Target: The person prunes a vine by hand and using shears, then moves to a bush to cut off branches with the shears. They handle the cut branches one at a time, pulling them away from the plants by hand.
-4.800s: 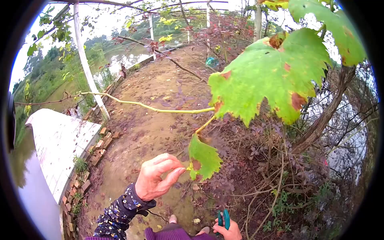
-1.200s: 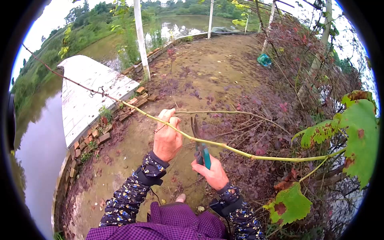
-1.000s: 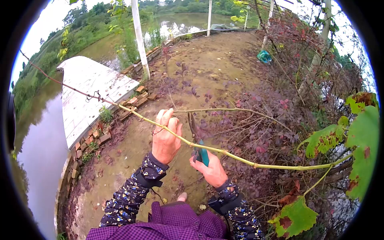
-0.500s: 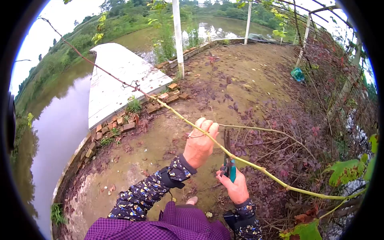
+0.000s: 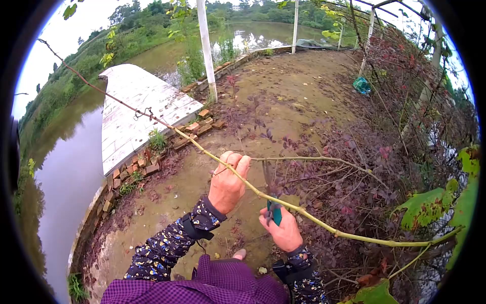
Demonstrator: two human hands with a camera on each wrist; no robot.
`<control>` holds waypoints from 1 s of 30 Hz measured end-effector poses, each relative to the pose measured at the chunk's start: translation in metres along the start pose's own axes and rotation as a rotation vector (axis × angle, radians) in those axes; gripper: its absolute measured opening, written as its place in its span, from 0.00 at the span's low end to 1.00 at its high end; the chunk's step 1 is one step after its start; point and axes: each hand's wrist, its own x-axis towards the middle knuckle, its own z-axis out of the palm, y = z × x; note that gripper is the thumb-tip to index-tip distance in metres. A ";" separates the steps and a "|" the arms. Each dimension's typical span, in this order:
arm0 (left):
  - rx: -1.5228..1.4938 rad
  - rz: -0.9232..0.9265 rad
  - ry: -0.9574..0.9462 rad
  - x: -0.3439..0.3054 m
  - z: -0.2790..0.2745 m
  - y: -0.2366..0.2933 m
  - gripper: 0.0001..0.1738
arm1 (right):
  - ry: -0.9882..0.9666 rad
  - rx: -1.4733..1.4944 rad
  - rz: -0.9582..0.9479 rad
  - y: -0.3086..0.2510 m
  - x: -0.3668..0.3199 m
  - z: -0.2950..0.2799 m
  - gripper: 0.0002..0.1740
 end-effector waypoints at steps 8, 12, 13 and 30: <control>0.065 0.011 -0.023 -0.010 0.004 0.001 0.20 | 0.007 0.057 -0.006 -0.002 0.005 0.001 0.12; 0.118 0.033 -0.048 -0.007 -0.001 0.000 0.21 | 0.035 0.061 0.001 -0.003 0.013 0.004 0.10; 0.106 0.036 -0.054 -0.005 -0.003 0.000 0.20 | 0.032 0.083 0.025 -0.012 0.012 0.005 0.10; 0.043 0.297 -0.128 0.007 0.031 -0.030 0.19 | -0.009 0.287 0.094 0.013 -0.004 -0.006 0.15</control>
